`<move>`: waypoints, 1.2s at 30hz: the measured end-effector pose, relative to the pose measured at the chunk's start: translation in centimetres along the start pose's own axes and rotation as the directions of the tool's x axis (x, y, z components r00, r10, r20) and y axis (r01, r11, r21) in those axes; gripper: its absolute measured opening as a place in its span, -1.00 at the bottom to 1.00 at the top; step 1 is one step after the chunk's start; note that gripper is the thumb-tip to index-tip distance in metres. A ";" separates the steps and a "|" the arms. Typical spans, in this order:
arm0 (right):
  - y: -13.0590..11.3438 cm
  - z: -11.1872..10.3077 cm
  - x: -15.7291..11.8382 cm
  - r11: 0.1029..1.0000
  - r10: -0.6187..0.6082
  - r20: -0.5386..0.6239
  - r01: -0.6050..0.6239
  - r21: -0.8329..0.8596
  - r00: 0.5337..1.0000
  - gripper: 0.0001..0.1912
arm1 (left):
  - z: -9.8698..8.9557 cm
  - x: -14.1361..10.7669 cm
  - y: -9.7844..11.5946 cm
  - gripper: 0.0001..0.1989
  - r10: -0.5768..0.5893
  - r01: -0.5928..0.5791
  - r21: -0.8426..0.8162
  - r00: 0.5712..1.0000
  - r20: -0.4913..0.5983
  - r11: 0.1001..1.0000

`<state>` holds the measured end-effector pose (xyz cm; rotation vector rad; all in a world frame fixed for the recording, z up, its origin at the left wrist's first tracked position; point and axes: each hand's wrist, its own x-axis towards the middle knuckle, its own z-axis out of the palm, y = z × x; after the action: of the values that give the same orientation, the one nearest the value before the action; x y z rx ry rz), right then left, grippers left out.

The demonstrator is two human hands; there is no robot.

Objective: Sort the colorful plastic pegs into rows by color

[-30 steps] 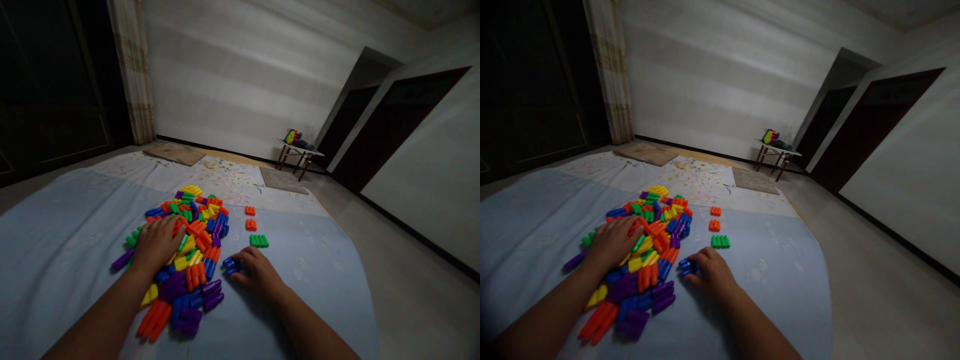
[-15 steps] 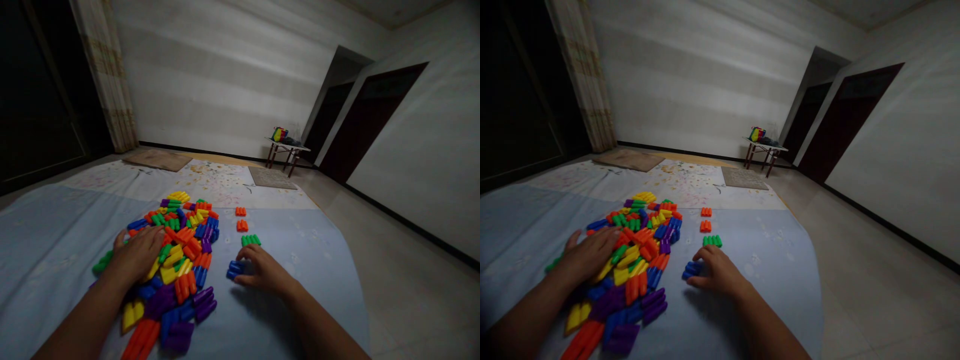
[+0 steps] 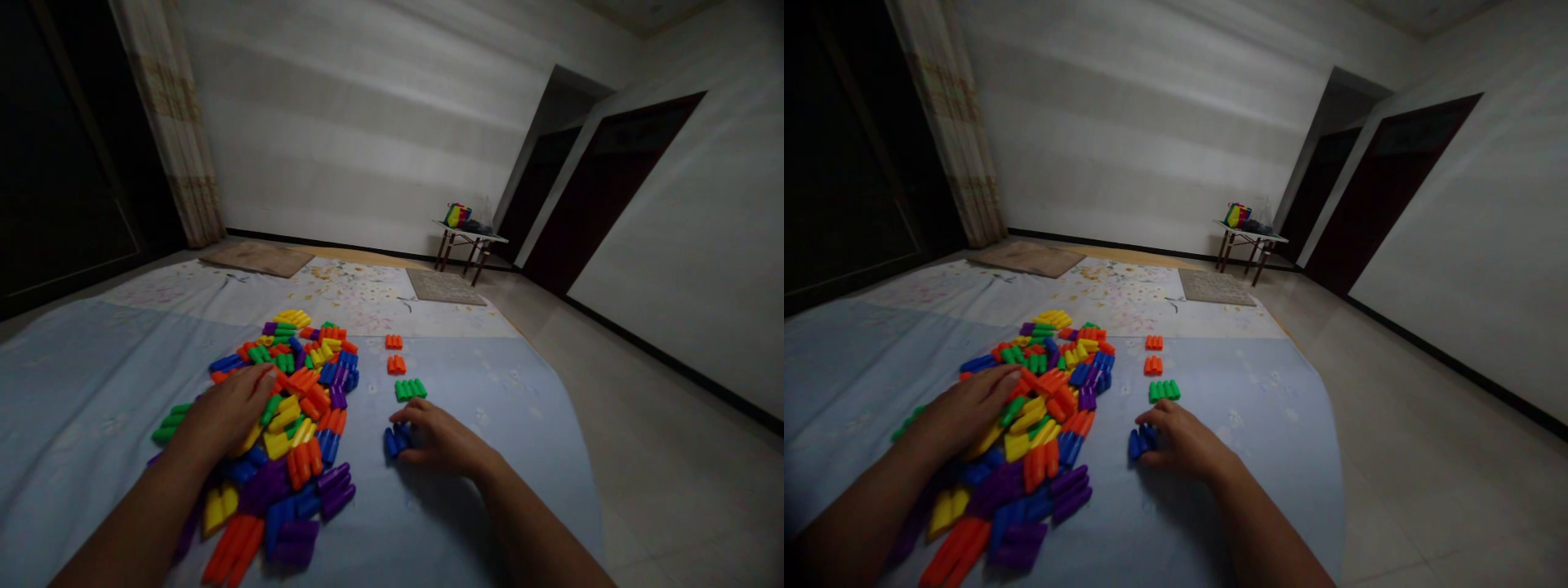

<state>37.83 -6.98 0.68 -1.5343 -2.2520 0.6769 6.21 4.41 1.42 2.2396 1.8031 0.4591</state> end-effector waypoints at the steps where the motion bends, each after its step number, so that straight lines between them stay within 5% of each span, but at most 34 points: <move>1: 0.0 -0.3 -0.2 0.999 0.033 0.008 -0.033 -0.012 0.999 -0.47 | -0.1 0.0 0.0 -0.45 -0.010 0.010 -0.003 1.000 -0.009 1.000; 5: 0.5 -1.0 -0.7 0.992 0.120 0.074 -0.117 -0.042 0.990 -0.45 | -0.4 -0.1 0.0 -0.47 -0.027 0.027 -0.007 0.999 -0.017 1.000; 15: 1.2 -1.2 -0.6 1.000 0.017 0.101 -0.018 0.004 0.995 -0.50 | -0.3 0.5 -1.6 -0.45 -0.085 0.087 0.068 0.996 -0.024 0.994; 24: 1.6 -1.0 -0.7 0.999 0.032 0.021 -0.033 0.028 0.999 -0.48 | 0.4 0.6 -2.6 -0.47 -0.084 0.089 0.139 0.996 -0.042 0.986; 36: 1.9 -1.1 -0.8 0.997 0.057 0.102 -0.061 0.036 0.993 -0.52 | 1.3 0.4 -2.5 -0.46 -0.071 0.073 0.159 0.997 -0.022 0.985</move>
<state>40.11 -6.90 0.57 -1.5862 -2.2591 0.8285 4.52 5.35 -0.64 2.2687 1.9868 0.3310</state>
